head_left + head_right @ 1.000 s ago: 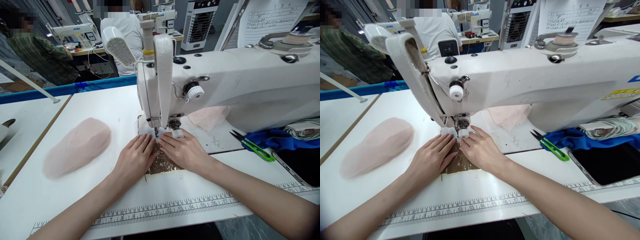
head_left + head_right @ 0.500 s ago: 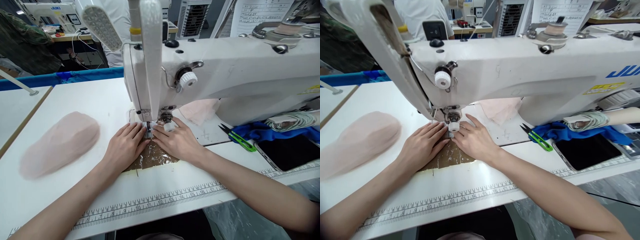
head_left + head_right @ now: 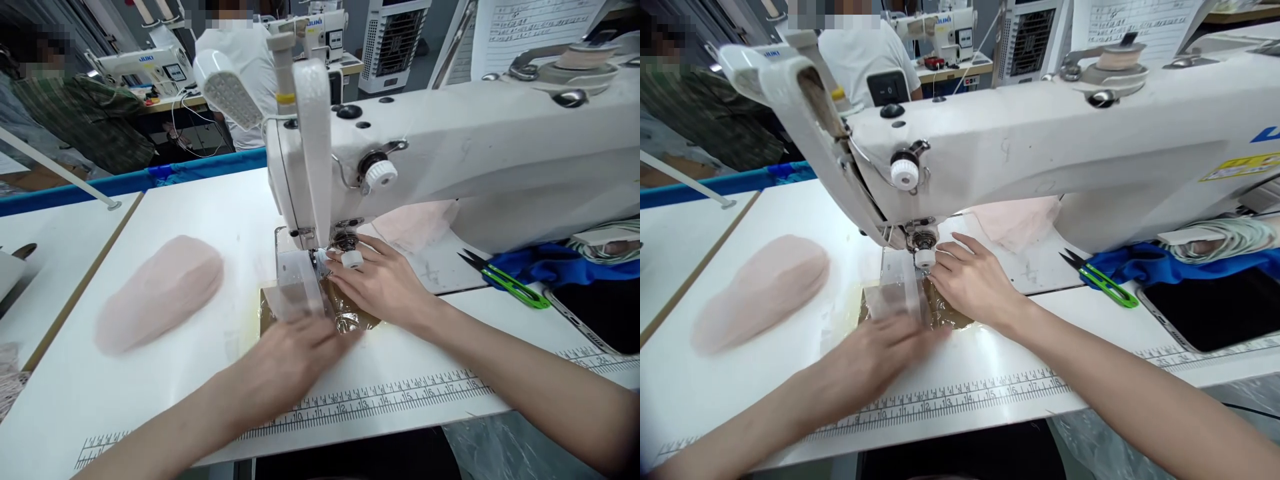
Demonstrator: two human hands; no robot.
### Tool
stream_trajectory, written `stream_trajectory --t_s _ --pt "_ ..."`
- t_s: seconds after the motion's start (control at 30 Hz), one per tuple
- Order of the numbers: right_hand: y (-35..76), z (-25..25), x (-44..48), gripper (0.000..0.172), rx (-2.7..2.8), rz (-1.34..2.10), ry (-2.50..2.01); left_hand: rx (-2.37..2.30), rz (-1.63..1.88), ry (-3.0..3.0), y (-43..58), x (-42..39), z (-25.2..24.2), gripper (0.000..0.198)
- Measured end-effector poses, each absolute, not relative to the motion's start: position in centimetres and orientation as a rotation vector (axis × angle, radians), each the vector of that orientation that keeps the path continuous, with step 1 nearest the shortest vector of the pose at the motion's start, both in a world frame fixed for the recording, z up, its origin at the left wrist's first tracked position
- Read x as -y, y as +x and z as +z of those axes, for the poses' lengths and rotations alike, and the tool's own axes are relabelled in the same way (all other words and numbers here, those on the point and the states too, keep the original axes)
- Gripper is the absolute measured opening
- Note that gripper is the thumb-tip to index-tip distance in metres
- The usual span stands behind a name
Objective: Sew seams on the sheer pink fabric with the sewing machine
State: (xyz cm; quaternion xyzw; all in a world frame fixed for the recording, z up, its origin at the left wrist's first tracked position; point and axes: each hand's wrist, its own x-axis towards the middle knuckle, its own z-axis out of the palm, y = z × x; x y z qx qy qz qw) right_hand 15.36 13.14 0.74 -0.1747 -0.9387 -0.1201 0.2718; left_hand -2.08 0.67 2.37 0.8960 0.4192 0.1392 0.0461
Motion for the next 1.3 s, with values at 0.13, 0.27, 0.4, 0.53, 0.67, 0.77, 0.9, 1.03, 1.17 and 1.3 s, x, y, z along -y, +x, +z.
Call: stream_trajectory --t_s 0.13,0.27,0.4,0.53,0.67,0.77,0.9,1.03,1.17,1.3 --pt "15.5 0.7 -13.0 0.023 2.536 -0.187 -0.471 -1.37 0.629 2.647 -2.7 -1.0 2.6 0.042" --pt "15.6 0.8 -12.9 0.025 2.528 0.08 -0.552 -1.735 0.394 2.548 -4.1 -2.1 1.7 0.023" --pt "15.6 1.2 -12.7 0.026 2.565 0.461 -0.69 -1.86 0.414 2.331 -4.1 -2.0 1.9 0.016" --pt "15.9 2.0 -12.6 0.024 2.638 0.69 -0.822 -1.824 0.61 2.153 -4.0 -2.0 2.8 0.007" --pt "16.7 2.7 -12.8 0.014 2.71 0.762 -0.807 -1.726 0.694 1.987 -4.7 -2.4 2.9 0.014" --pt "17.1 2.8 -12.8 0.011 2.689 0.896 -0.728 -1.655 0.726 1.869 -5.1 -2.5 2.8 0.026" --pt "16.6 2.6 -12.0 0.017 2.527 1.181 -0.648 -1.528 0.795 1.823 -4.6 -2.4 3.3 0.061" --pt "15.7 2.6 -10.9 0.021 2.434 1.36 -0.573 -1.539 0.753 1.755 -3.9 -2.4 3.4 0.064" --pt "15.7 2.6 -10.8 0.017 2.404 1.288 -0.693 -1.497 0.669 1.752 -3.9 -2.4 3.0 0.03" --pt "15.9 2.3 -11.6 0.019 2.362 1.331 -0.759 -1.496 0.706 1.711 -4.2 -2.4 2.8 0.032"
